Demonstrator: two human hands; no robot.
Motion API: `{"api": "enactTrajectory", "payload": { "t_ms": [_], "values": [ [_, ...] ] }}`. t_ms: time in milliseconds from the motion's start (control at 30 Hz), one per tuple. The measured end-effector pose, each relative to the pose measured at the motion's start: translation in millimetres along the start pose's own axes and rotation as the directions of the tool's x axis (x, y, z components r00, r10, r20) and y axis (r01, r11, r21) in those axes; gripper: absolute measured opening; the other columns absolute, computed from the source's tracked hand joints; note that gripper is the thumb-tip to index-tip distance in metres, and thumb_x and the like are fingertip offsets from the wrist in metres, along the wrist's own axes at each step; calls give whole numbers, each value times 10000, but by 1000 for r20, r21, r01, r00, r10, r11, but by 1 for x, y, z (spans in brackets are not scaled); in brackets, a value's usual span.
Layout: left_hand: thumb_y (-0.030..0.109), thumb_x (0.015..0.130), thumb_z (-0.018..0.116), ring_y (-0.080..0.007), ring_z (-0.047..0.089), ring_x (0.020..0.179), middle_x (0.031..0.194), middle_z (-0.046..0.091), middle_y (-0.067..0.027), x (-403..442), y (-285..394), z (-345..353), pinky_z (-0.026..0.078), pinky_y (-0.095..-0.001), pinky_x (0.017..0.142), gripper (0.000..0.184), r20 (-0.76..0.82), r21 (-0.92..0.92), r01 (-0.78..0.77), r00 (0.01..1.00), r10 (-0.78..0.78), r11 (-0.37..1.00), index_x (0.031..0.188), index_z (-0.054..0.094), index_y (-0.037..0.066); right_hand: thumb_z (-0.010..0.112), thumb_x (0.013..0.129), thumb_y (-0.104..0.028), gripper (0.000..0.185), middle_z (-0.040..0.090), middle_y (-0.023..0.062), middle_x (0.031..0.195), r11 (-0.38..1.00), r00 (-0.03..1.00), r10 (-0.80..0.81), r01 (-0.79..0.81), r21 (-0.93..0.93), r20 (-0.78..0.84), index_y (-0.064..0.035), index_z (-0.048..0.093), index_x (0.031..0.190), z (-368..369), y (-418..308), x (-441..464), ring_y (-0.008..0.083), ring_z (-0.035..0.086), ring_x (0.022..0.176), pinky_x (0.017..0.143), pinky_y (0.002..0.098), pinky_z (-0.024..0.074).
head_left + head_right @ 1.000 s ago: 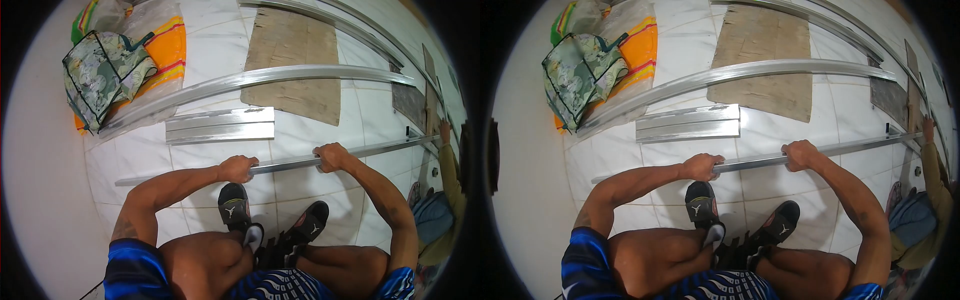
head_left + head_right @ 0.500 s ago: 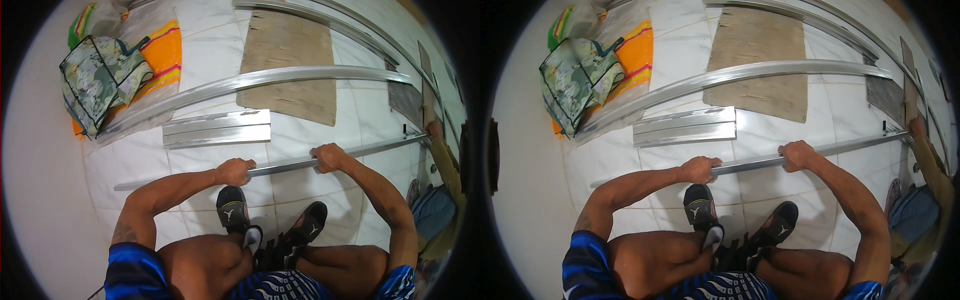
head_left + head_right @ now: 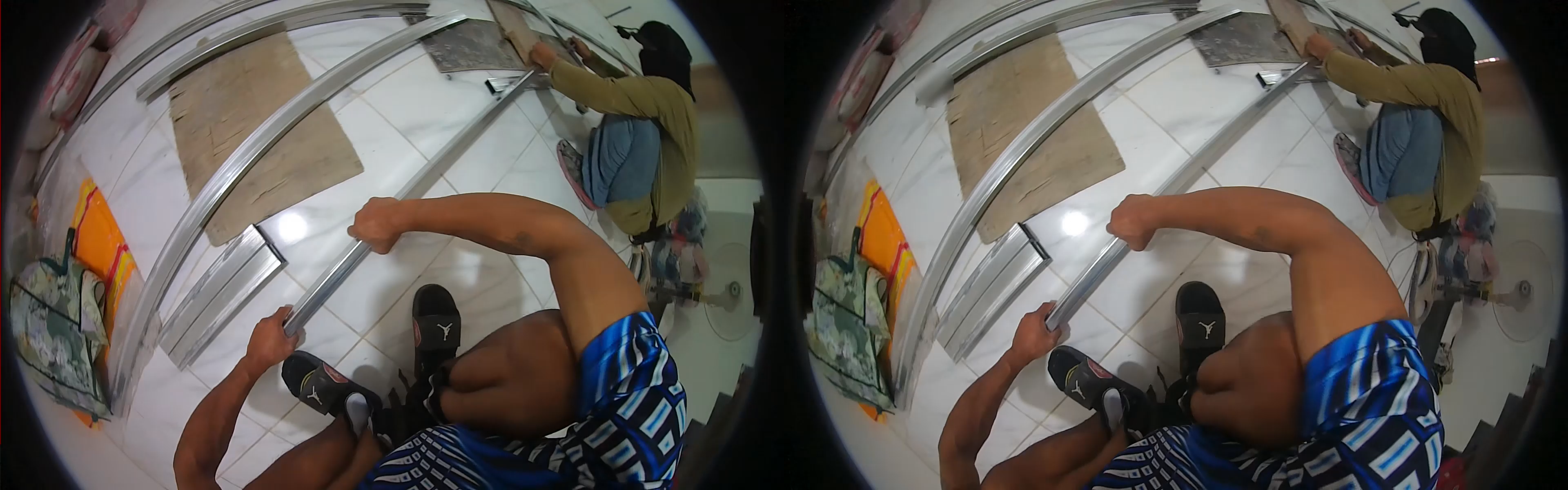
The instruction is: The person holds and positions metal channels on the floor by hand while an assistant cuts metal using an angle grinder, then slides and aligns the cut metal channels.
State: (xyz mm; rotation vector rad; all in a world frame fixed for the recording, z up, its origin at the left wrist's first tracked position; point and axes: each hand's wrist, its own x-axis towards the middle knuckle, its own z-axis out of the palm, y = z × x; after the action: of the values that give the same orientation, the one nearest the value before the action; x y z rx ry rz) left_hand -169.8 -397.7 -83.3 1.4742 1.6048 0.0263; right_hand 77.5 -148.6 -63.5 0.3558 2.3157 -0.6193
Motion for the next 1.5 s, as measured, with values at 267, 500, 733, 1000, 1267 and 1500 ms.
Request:
{"api": "enactTrajectory", "payload": {
  "t_ms": [267, 500, 733, 1000, 1267, 1500],
  "values": [
    [130, 718, 693, -436, 664, 886, 942, 678, -275, 0, 7, -4, 533, -451, 830, 588, 15, 1, 27, 1000, -27, 1000, 1267, 540, -13, 601, 685, -139, 265, 694, 171, 883, 999, 997, -46, 46, 5, -68, -15, 674, 907, 15, 8, 3, 357, 670, 849, 719, 444, 539],
    [120, 708, 695, -436, 661, 896, 948, 676, -276, -1, -3, 1, 534, -449, 835, 596, -9, -8, -8, 1000, 8, 1000, 1267, 540, -12, 609, 688, -150, 296, 699, 157, 893, 999, 999, -31, 30, -30, -27, -27, 686, 945, 15, 6, 6, 347, 672, 851, 720, 447, 541],
    [128, 721, 683, -438, 656, 920, 990, 674, -274, -2, 8, -7, 529, -455, 847, 558, 36, -26, 30, 999, -29, 999, 1248, 548, 3, 622, 703, -169, 293, 698, 161, 919, 1000, 1000, -22, 21, -19, -19, -26, 677, 954, 18, 9, 9, 350, 673, 873, 746, 446, 543],
    [160, 739, 687, -438, 647, 934, 1029, 669, -262, -2, -6, 1, 522, -462, 856, 556, -6, -10, -22, 1000, 22, 1000, 1254, 544, 9, 610, 728, -136, 261, 692, 194, 920, 999, 1000, 18, -18, -48, 3, -16, 648, 956, 16, 10, 3, 374, 671, 891, 776, 458, 541],
    [191, 766, 673, -431, 645, 907, 971, 681, -238, 0, -16, 5, 517, -483, 833, 506, -26, -14, -71, 997, 70, 997, 1228, 556, 20, 644, 728, -173, 306, 691, 179, 918, 997, 999, 20, -17, -74, 42, -39, 635, 1003, 1, -3, 4, 360, 673, 879, 772, 460, 542],
    [154, 744, 671, -434, 649, 865, 915, 679, -245, -2, -11, 1, 517, -488, 797, 525, 52, -15, 17, 999, -16, 1000, 1240, 547, 33, 666, 711, -199, 300, 684, 162, 886, 997, 1000, 5, -6, -75, -7, -57, 627, 973, 6, -2, 8, 372, 659, 842, 743, 464, 529]
  ]
}}
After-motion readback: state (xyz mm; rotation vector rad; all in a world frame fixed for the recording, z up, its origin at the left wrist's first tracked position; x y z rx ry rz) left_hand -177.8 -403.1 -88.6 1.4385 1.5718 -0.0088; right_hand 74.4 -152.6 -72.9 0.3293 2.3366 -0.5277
